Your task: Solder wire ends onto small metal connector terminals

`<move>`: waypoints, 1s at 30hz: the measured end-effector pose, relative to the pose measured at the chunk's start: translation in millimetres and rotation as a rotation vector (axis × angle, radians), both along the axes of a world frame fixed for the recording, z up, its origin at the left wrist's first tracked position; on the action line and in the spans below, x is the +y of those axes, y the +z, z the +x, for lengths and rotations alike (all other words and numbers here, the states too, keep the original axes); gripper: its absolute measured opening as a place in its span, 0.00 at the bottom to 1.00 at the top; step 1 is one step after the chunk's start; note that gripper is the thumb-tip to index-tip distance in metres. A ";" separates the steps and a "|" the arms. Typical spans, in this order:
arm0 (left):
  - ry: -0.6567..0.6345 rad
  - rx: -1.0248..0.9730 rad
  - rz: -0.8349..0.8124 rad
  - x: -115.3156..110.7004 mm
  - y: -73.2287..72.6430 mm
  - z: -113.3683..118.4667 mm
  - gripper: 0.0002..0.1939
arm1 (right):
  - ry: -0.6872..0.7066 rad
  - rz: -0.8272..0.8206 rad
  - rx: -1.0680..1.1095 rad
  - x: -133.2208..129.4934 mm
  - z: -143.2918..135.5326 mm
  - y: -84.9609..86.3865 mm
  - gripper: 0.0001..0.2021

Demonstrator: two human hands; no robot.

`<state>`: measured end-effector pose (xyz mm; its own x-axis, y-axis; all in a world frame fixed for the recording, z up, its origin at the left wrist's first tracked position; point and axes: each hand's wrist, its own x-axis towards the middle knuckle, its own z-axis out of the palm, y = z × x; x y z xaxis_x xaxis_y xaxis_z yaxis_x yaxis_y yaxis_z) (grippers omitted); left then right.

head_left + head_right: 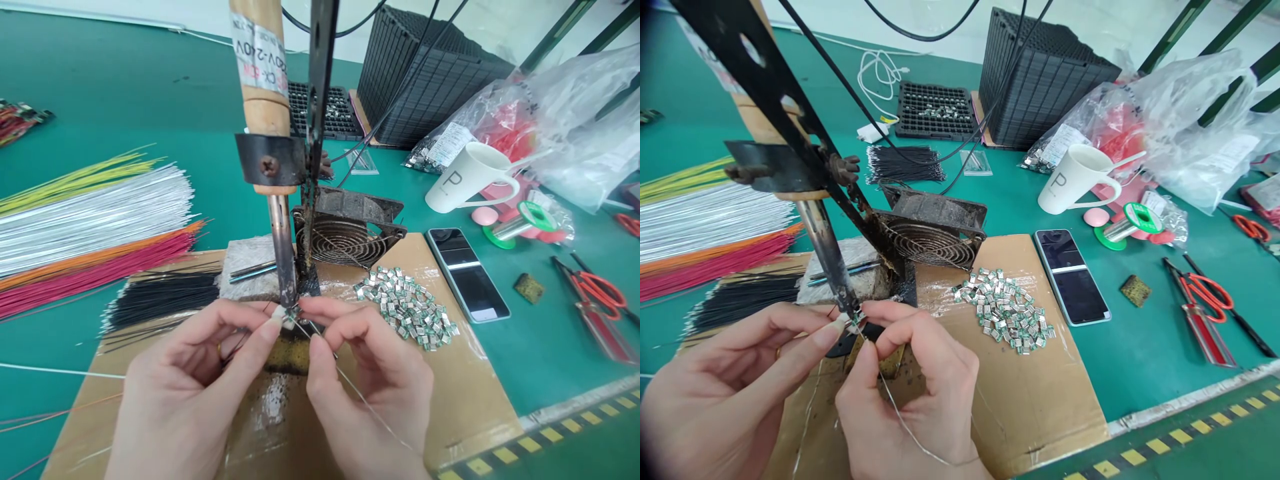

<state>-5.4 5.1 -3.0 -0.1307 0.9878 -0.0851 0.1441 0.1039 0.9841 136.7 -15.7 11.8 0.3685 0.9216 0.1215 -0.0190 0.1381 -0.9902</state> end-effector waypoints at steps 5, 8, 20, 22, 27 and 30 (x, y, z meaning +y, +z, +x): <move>0.004 0.010 -0.001 -0.7 0.0 -1.9 0.08 | -0.008 0.000 -0.001 0.3 0.3 -0.9 0.13; -0.003 0.006 -0.020 0.7 0.0 -1.1 0.08 | 0.000 -0.006 -0.010 0.0 1.0 -1.8 0.13; -0.003 -0.014 -0.031 2.5 2.2 0.1 0.09 | 0.010 -0.019 -0.002 0.8 0.5 -0.7 0.12; 0.000 -0.012 -0.020 2.7 2.3 0.4 0.09 | 0.011 -0.021 -0.002 1.0 1.0 -0.4 0.12; -0.016 -0.030 -0.026 2.5 3.5 0.2 0.08 | 0.003 -0.005 -0.001 1.0 1.2 0.8 0.12; -0.013 -0.031 -0.027 2.3 3.8 -0.3 0.08 | 0.006 0.000 -0.002 0.4 0.9 1.5 0.13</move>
<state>-5.7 7.4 0.7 -0.1145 0.9867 -0.1154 0.1148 0.1285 0.9850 137.5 -15.3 13.3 0.3629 0.9238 0.1224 -0.0173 0.1380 -0.9903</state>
